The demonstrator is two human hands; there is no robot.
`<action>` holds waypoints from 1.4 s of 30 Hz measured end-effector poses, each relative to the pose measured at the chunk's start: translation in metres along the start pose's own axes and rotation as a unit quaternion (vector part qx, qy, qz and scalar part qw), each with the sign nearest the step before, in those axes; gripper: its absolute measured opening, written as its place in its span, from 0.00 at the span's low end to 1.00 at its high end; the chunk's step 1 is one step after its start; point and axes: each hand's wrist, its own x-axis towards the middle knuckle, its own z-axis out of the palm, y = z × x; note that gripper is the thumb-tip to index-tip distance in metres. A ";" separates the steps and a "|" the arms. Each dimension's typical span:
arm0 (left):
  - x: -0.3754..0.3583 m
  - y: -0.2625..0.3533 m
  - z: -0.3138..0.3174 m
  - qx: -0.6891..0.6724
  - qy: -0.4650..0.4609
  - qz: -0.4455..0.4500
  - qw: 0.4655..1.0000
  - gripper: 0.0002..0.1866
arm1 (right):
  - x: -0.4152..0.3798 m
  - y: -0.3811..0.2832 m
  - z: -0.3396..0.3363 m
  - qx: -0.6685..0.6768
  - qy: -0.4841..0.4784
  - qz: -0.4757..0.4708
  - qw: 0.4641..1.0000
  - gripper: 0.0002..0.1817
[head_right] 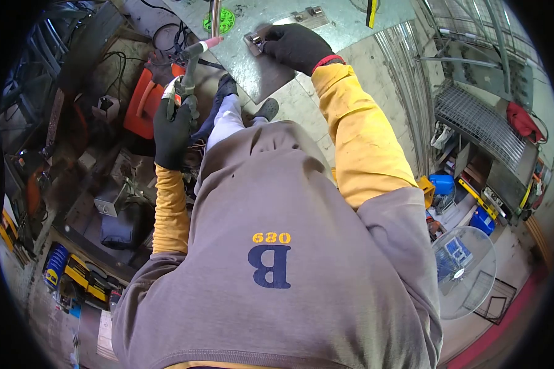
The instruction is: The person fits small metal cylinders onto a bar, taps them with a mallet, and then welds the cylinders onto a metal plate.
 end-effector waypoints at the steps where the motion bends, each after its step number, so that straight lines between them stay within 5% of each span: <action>1: -0.001 -0.001 -0.001 0.015 -0.011 -0.004 1.000 0.20 | -0.001 -0.002 -0.001 0.008 0.001 -0.009 1.000 0.22; 7: -0.007 -0.007 0.001 0.059 -0.001 0.049 0.997 0.26 | 0.004 0.003 0.001 -0.017 -0.001 0.003 1.000 0.22; 11: -0.011 -0.008 0.005 0.068 0.042 0.107 0.991 0.21 | 0.003 0.004 0.001 0.012 -0.001 -0.006 1.000 0.22; 13: -0.012 -0.009 0.000 0.069 0.011 0.023 0.997 0.19 | 0.002 0.003 0.000 0.016 -0.012 0.000 1.000 0.22; 17: -0.011 -0.007 0.000 0.058 0.012 0.001 0.998 0.17 | 0.003 0.003 0.001 -0.006 -0.003 -0.002 1.000 0.22; 19: -0.008 -0.015 -0.004 0.067 -0.004 -0.029 0.997 0.27 | 0.003 0.004 0.002 -0.008 0.004 -0.006 1.000 0.21; 22: -0.008 -0.017 0.000 0.020 -0.019 -0.054 0.998 0.27 | 0.005 0.006 0.002 -0.014 0.001 0.002 1.000 0.21; 31: -0.005 -0.017 0.010 0.019 -0.026 0.007 0.999 0.23 | 0.008 0.007 0.001 -0.021 -0.006 -0.017 1.000 0.22; 42: 0.002 -0.002 0.033 -0.004 -0.042 -0.042 0.998 0.14 | 0.007 0.004 0.000 -0.070 -0.001 -0.054 0.996 0.22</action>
